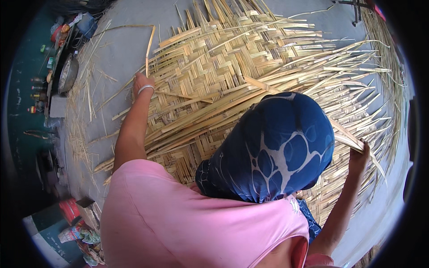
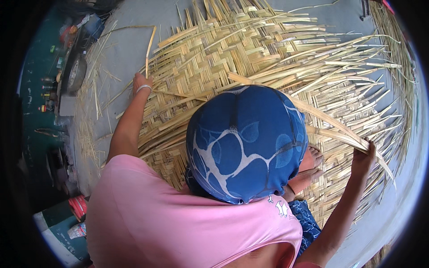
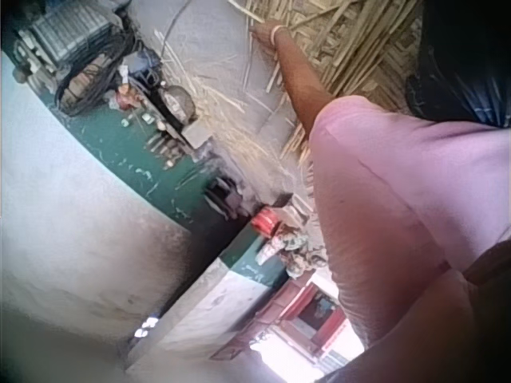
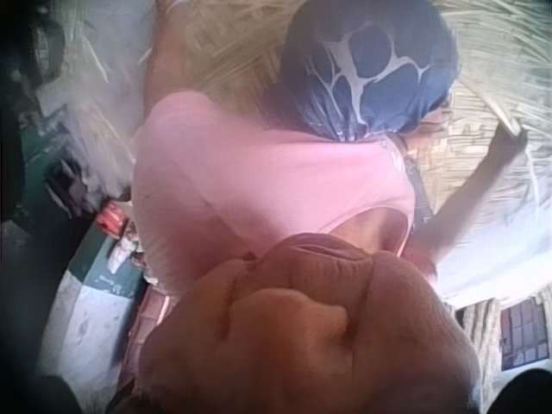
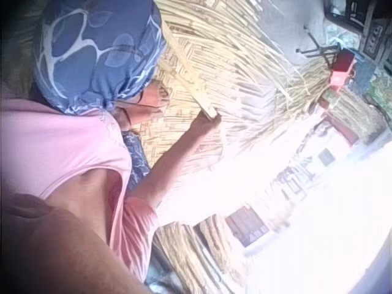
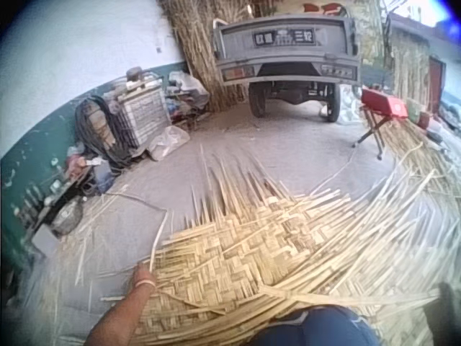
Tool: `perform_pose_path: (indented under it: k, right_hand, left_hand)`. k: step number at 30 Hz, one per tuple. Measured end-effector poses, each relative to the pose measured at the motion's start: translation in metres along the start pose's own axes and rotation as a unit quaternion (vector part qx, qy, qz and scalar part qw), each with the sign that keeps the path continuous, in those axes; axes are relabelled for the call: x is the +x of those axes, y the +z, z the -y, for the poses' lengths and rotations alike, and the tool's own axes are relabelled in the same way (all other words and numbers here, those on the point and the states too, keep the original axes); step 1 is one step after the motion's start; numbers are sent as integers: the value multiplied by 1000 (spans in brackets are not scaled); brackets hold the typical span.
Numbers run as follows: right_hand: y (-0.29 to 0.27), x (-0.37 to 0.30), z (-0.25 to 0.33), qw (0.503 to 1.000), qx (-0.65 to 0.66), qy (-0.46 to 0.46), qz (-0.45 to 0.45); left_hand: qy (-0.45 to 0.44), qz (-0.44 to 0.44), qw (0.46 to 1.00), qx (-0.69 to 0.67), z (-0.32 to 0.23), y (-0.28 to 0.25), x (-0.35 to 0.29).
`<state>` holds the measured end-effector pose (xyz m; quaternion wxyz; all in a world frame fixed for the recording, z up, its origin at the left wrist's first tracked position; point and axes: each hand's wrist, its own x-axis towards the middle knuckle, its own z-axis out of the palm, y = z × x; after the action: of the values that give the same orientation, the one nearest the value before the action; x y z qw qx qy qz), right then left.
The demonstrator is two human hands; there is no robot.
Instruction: The person weaves a large flat mat by hand, interlacing long dried palm strips in an over-and-under pattern. They repeatedly pick up new strips, thread them through the existing weave, and press the mat flat to tighten the structure.
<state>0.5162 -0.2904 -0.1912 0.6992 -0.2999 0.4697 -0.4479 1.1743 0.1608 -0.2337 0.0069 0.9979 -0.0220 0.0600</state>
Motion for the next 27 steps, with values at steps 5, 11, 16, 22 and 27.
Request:
perform_pose_path:
  k: [5,11,16,22,27]
  right_hand:
    - [6,12,6,999,4,-35,26]
    - [69,35,24,995,-8,-33,91]
    - [167,58,48,984,9,-55,172]
    - [340,-19,34,970,-61,-88,219]
    - [428,-95,11,895,-119,-85,422]
  left_hand:
    - [-66,161,985,-17,12,4,9]
    - [-107,53,963,-241,40,25,54]
    - [-238,-61,756,-607,50,-42,137]
    - [-331,-357,766,-420,37,-249,171]
    - [-311,-414,692,-503,5,-369,162]
